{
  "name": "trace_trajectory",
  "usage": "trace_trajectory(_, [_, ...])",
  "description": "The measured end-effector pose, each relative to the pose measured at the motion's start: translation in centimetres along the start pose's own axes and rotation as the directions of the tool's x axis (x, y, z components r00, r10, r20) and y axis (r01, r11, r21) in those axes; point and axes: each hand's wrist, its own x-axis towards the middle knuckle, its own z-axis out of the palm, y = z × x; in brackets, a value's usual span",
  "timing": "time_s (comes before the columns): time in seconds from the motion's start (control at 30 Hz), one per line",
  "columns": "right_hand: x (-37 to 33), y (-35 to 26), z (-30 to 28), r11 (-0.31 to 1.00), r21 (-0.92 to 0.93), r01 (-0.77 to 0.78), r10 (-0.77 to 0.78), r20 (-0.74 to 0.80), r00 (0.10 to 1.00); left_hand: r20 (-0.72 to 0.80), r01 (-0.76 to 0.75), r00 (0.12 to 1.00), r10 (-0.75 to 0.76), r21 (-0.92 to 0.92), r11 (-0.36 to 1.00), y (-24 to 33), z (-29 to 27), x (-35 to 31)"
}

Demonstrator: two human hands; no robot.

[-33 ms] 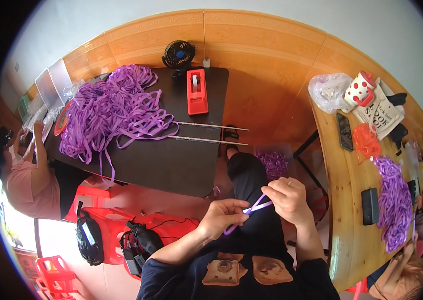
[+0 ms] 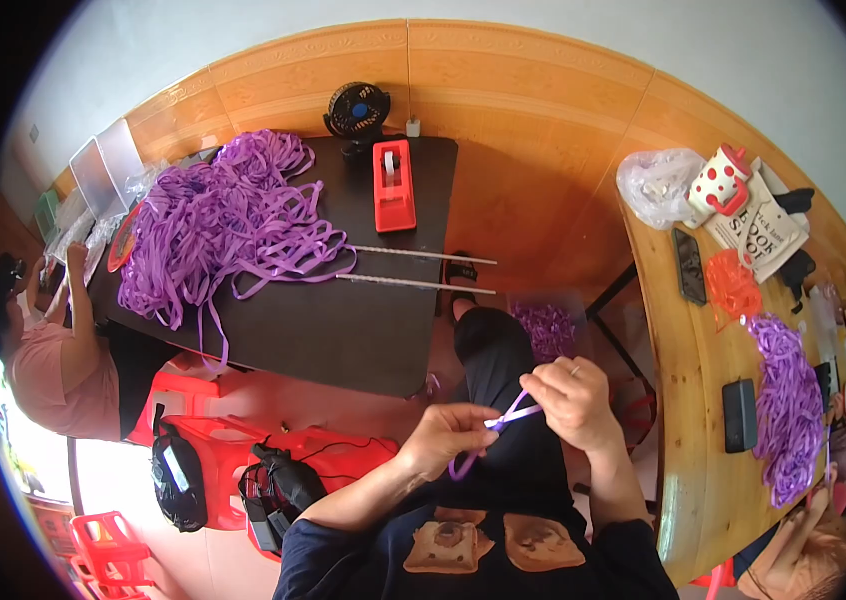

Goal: Wrapping purple ribbons around metal rods to prepare for further crafting.

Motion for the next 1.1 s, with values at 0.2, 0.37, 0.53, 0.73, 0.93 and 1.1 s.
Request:
trace_trajectory(0.2, [0.3, 3.7, 4.3, 0.986, -0.144, -0.078, 0.067, -0.077, 0.995, 0.017, 0.028, 0.999, -0.028, -0.038, 0.999, -1.9, -1.6, 4.6])
trace_trajectory(0.37, [2.2, 9.1, 7.9, 0.984, -0.112, -0.139, 0.109, -0.241, 0.965, -0.082, -0.155, 0.985, 0.153, -0.027, 0.987, -2.3, -2.0, 10.7])
trace_trajectory(0.53, [5.4, 12.7, 10.6, 0.989, -0.081, -0.127, 0.097, -0.300, 0.949, -0.086, -0.359, 0.931, 0.356, -0.028, 0.933, -1.4, -3.7, 14.6])
trace_trajectory(0.73, [9.4, 15.3, 14.1, 0.995, 0.068, -0.075, 0.093, -0.333, 0.938, -0.265, -0.558, 0.804, 0.532, -0.028, 0.829, -0.4, -4.7, 17.2])
trace_trajectory(0.93, [10.9, 15.9, 17.5, 0.984, 0.153, -0.096, 0.139, -0.301, 0.944, -0.477, -0.604, 0.694, 0.540, 0.022, 0.796, 0.9, -3.6, 17.8])
trace_trajectory(1.1, [9.4, 15.2, 19.9, 0.982, 0.131, -0.133, 0.163, -0.248, 0.955, -0.568, -0.627, 0.647, 0.509, -0.016, 0.779, 1.0, -3.0, 17.8])
